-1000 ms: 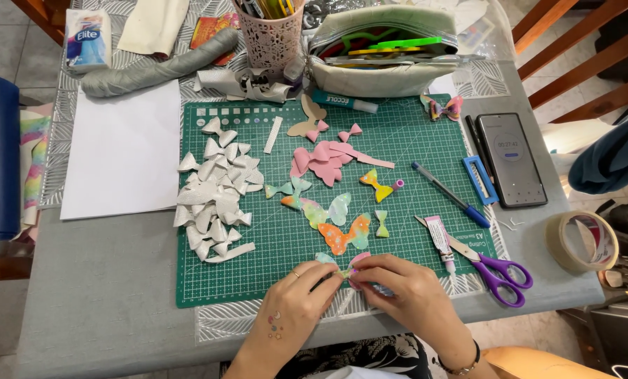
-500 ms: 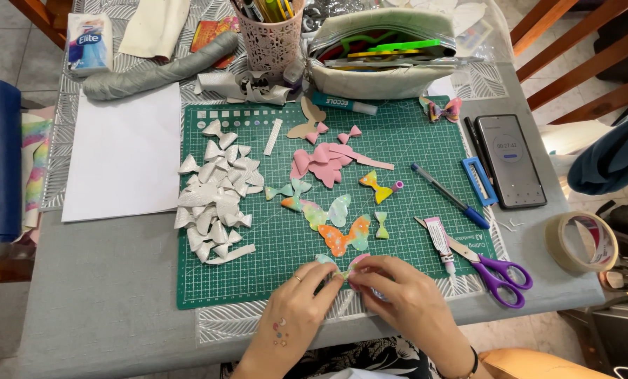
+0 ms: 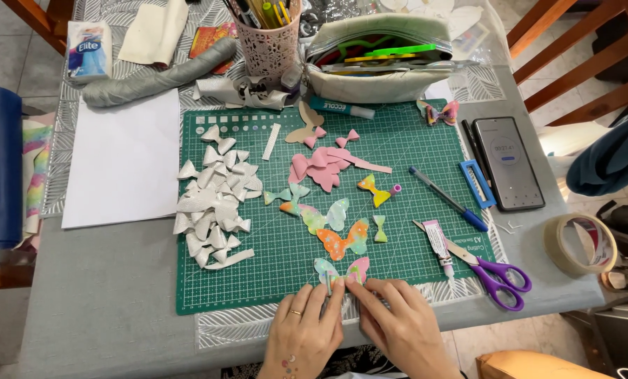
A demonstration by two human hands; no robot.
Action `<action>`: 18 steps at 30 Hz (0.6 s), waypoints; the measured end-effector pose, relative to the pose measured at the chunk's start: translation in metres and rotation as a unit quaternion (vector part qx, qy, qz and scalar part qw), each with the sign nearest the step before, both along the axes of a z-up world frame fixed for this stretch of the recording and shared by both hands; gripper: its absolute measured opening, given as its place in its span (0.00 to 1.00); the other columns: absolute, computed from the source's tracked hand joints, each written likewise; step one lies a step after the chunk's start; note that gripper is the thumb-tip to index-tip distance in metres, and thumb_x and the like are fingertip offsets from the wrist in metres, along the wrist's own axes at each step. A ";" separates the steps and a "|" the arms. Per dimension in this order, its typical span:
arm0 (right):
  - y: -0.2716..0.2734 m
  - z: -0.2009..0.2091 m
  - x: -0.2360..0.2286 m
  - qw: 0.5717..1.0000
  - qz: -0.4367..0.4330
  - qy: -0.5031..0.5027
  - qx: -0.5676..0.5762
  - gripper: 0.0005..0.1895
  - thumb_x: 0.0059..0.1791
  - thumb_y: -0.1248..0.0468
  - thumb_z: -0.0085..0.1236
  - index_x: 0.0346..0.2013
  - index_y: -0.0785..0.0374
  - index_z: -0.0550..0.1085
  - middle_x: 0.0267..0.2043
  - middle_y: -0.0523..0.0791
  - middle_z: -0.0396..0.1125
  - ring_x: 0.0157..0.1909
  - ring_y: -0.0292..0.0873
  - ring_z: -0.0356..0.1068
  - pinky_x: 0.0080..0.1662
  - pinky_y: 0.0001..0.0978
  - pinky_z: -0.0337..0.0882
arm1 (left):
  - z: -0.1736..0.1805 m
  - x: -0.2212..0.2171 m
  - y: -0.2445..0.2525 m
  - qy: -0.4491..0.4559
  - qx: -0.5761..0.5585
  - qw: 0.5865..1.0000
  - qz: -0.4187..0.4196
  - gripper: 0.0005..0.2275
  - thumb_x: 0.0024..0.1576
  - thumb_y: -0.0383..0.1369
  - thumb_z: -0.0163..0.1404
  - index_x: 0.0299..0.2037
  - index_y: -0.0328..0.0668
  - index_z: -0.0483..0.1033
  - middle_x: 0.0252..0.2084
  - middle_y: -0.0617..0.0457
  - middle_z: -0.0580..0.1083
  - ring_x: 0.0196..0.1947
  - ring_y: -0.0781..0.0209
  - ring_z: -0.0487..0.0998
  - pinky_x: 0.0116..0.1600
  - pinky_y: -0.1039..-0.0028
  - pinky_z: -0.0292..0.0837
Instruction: Assemble and decorate small leather butterflies using scissors and glue
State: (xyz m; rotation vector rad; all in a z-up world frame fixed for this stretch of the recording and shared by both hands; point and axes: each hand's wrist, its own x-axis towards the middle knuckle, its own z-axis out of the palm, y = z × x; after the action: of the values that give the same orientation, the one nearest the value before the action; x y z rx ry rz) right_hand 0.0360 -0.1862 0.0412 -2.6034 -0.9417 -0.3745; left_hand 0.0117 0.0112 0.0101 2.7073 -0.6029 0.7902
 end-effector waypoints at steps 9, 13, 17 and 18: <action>0.003 0.004 0.002 0.999 -0.006 -0.029 -0.013 0.21 0.53 0.61 0.54 0.62 0.56 0.72 0.41 0.40 0.68 0.37 0.42 0.66 0.41 0.35 0.67 | 0.000 -0.004 0.007 0.062 0.053 0.997 -0.014 0.33 0.56 0.60 0.56 0.65 0.47 0.72 0.43 0.52 0.71 0.43 0.55 0.72 0.42 0.65 0.69; 0.000 0.000 0.002 0.999 -0.008 -0.020 -0.033 0.22 0.54 0.59 0.52 0.63 0.54 0.71 0.39 0.37 0.69 0.34 0.40 0.65 0.38 0.35 0.63 | 0.000 -0.001 0.009 0.087 0.044 0.995 -0.025 0.36 0.55 0.64 0.57 0.64 0.46 0.72 0.40 0.52 0.69 0.40 0.54 0.70 0.42 0.65 0.67; 0.000 0.001 0.003 0.999 -0.014 -0.015 -0.037 0.21 0.54 0.58 0.52 0.62 0.53 0.71 0.36 0.37 0.67 0.33 0.40 0.64 0.36 0.35 0.62 | 0.001 0.002 0.010 0.086 0.055 0.994 -0.035 0.36 0.56 0.65 0.55 0.63 0.46 0.72 0.41 0.52 0.71 0.41 0.54 0.71 0.43 0.64 0.67; 0.000 0.002 0.003 0.999 -0.012 -0.013 -0.032 0.21 0.54 0.58 0.52 0.62 0.53 0.71 0.37 0.36 0.68 0.33 0.39 0.64 0.36 0.35 0.62 | 0.001 0.002 0.010 0.081 0.059 0.994 -0.032 0.35 0.57 0.65 0.53 0.63 0.46 0.72 0.41 0.53 0.71 0.41 0.54 0.71 0.43 0.64 0.67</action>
State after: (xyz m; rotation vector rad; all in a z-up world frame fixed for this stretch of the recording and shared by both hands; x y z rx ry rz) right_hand 0.0390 -0.1857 0.0434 -2.6766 -0.9470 -0.3919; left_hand 0.0138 0.0208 0.0108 2.8076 -0.7146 0.5289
